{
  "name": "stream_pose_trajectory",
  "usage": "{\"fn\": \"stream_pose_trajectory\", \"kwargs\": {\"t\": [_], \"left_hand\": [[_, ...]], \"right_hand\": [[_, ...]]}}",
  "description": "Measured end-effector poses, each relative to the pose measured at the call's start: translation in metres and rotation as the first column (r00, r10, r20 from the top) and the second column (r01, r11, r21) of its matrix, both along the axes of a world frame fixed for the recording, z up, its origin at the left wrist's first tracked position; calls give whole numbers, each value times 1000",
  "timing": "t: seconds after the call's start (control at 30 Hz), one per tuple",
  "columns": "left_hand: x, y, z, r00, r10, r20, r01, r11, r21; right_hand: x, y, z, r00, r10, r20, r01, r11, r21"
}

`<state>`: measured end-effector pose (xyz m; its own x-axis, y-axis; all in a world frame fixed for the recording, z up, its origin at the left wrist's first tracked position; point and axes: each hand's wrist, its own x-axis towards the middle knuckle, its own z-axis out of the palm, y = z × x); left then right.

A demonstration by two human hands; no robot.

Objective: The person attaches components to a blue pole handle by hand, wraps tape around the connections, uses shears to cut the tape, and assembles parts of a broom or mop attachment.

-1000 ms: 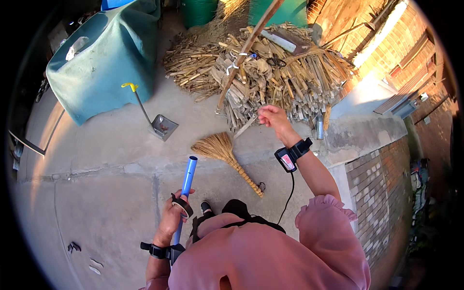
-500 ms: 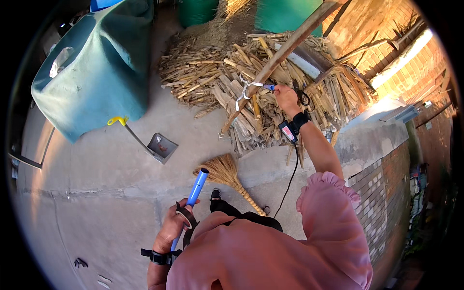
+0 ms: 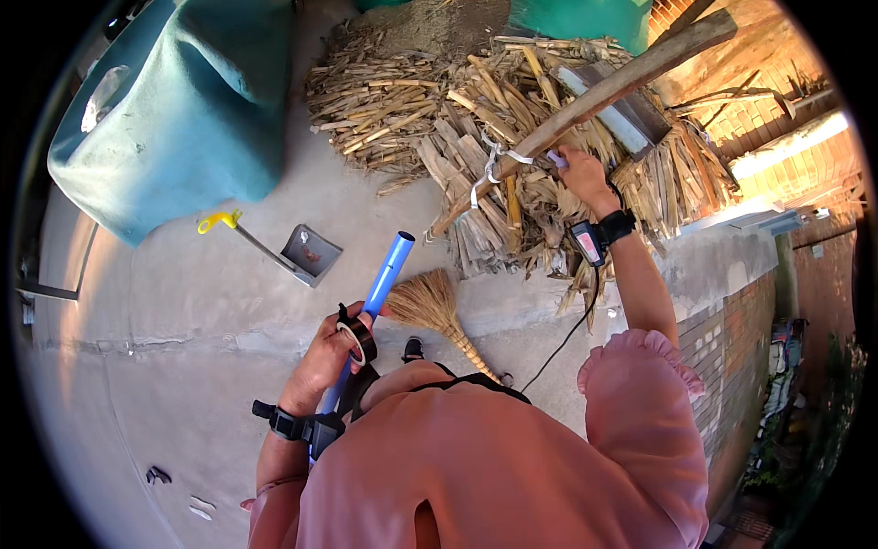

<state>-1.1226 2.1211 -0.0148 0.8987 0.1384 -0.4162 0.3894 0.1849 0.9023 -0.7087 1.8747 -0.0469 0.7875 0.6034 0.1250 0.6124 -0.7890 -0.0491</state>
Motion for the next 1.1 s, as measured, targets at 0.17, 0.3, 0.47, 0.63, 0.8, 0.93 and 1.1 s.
{"fn": "stream_pose_trajectory", "kwargs": {"t": [0.17, 0.3, 0.47, 0.63, 0.8, 0.93, 1.1], "left_hand": [[11, 21, -2, 996, -87, -1, 86, 986, -140], [20, 32, -1, 984, -176, 17, 176, 971, -164], [22, 38, 23, 956, -279, 88, 287, 951, -111], [14, 40, 25, 951, -300, 71, 304, 950, -65], [18, 39, 16, 894, -438, 88, 447, 880, -161], [5, 45, 20, 934, -322, 157, 342, 933, -117], [2, 55, 32, 941, -314, 129, 328, 938, -114]], "right_hand": [[-110, -9, 68, 469, 480, -742, 603, 440, 666], [-191, 42, 97, 403, 750, -524, 617, 199, 761], [-237, 87, 102, 426, 802, -418, 596, 99, 797], [-263, 106, 116, 412, 806, -424, 614, 98, 783], [-262, 125, 155, 572, 750, -333, 456, 47, 889], [-261, 135, 159, 638, 597, -486, 312, 376, 872], [-273, 124, 137, 541, 632, -555, 497, 292, 817]]}}
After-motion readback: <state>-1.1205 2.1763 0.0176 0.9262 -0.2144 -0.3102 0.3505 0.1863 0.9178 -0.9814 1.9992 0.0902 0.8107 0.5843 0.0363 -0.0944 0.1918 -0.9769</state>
